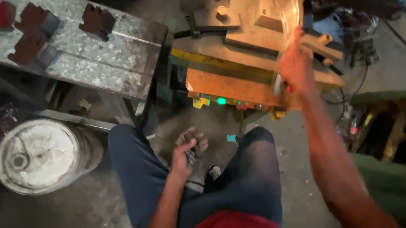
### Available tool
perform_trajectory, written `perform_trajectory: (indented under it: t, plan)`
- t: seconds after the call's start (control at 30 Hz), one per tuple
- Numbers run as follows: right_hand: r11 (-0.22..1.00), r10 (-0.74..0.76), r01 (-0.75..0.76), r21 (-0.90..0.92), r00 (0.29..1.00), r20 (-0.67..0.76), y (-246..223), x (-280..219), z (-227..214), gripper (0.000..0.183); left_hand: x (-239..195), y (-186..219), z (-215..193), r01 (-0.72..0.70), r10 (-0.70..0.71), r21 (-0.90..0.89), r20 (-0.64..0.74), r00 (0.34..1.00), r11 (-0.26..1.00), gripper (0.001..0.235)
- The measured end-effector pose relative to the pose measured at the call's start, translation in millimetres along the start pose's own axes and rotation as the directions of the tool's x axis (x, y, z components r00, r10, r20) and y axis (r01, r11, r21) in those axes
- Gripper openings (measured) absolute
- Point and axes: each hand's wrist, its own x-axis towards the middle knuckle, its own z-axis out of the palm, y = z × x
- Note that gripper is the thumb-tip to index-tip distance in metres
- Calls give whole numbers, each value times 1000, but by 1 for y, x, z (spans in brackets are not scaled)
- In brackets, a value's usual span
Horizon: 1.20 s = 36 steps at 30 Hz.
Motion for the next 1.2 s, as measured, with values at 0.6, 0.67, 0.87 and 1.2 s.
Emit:
perform_trajectory:
  t: [0.6, 0.67, 0.87, 1.2]
  plan:
    - [931, 362, -363, -27, 917, 168, -6, 13, 7, 75, -6, 6, -7, -33, 33, -56, 2, 999, 998, 55]
    - [876, 380, -458, 152, 849, 367, 17, 20, 32, 75, 5, 5, -7, -66, 68, -38, 50, 996, 997, 52]
    - [834, 416, -507, 218, 837, 355, 30, 20, 28, 53, -18, 6, 2, -68, 68, -13, 52, 996, 998, 57]
    - [818, 93, -339, 464, 875, 476, -76, -26, -60, 73, 5, 2, -23, -44, 43, -25, -18, 999, 999, 54]
